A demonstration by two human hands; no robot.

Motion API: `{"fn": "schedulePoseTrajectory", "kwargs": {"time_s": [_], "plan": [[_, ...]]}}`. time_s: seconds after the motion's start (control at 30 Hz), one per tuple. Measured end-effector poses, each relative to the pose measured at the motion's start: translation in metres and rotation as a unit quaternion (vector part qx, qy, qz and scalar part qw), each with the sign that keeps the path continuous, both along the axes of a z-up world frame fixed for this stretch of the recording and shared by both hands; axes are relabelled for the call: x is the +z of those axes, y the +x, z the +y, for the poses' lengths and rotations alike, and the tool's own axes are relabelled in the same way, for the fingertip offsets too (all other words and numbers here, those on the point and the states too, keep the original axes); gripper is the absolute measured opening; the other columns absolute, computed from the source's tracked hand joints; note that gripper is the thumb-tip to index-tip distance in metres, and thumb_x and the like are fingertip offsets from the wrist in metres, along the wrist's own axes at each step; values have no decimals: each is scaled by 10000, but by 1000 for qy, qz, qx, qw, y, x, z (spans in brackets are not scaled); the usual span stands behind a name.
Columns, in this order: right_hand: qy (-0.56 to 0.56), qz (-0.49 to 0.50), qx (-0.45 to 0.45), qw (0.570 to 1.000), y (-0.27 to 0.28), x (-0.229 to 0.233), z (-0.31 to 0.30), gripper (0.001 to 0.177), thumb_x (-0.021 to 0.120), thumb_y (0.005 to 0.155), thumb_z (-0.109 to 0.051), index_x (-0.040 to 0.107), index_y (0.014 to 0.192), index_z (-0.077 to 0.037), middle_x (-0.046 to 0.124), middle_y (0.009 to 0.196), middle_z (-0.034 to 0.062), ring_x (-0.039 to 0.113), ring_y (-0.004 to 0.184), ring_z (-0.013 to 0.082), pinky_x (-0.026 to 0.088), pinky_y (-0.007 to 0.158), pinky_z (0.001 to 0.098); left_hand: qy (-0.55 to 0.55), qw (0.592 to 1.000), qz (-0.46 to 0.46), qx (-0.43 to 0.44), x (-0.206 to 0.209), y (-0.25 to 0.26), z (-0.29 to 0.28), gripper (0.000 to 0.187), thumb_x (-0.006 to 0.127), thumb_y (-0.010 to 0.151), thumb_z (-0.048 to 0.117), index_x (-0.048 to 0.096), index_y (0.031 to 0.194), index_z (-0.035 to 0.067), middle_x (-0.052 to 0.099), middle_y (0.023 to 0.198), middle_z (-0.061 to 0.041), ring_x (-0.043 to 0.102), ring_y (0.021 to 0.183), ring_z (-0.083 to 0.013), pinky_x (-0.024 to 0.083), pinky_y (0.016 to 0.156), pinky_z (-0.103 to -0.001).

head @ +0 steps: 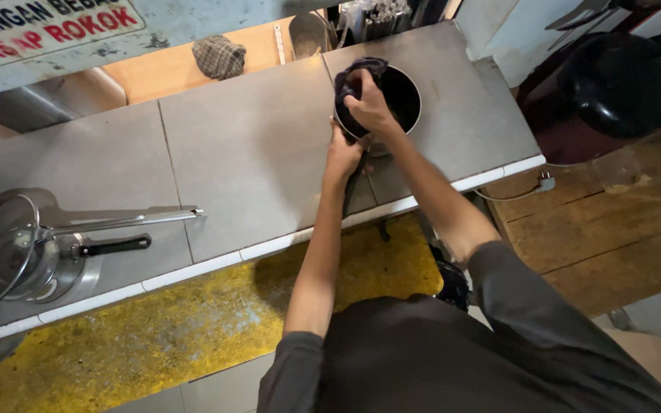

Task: The person wipes a metal strainer and a saucepan with a cloth on a stainless steel countertop. The strainer is hung on a wall hook, and the saucepan is placed on a wooden table.

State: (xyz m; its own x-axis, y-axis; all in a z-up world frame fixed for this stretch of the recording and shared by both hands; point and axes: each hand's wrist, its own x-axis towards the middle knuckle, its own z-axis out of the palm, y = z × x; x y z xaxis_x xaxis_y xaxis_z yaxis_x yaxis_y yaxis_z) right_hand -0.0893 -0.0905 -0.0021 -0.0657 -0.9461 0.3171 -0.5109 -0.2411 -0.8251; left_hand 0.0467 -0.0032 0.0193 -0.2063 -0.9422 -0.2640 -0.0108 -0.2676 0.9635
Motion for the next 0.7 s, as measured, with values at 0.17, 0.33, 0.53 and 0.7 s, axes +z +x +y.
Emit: {"fn": "schedulePoseTrajectory", "kwargs": {"time_s": [0.17, 0.33, 0.53, 0.7], "plan": [[-23, 37, 159, 986, -15, 20, 25, 547, 637, 781, -19, 564, 1321, -54, 660, 1190, 201, 653, 1150, 323, 509, 1036, 392, -99, 995, -4, -7, -36, 0, -11, 979, 836, 831, 347, 229, 1560, 102, 725, 1002, -173, 767, 734, -340, 638, 525, -404], [-42, 67, 137, 987, -3, 41, 43, 604, 803, 819, -90, 526, 1355, -68, 635, 1190, 224, 635, 1119, 370, 513, 979, 403, -174, 977, -121, 28, -67, -12, -27, 1071, 826, 824, 305, 129, 1615, 120, 744, 1137, -227, 741, 980, -383, 583, 827, -467], [-169, 132, 45, 976, 2, 35, 26, 635, 775, 739, 15, 481, 1292, -89, 569, 1215, 260, 581, 1142, 515, 507, 970, 493, -32, 989, -143, 5, -27, -4, -6, 1151, 805, 819, 365, 15, 1638, 193, 728, 1074, -231, 746, 656, -338, 612, 628, -426], [-71, 154, -63, 983, 0, 38, 25, 647, 732, 749, 53, 429, 1288, -137, 485, 1275, 293, 570, 1075, 561, 522, 855, 566, -19, 996, -89, 11, 10, 2, 21, 1089, 740, 856, 309, -7, 1647, 244, 765, 915, -208, 694, 465, -259, 587, 483, -389]]}}
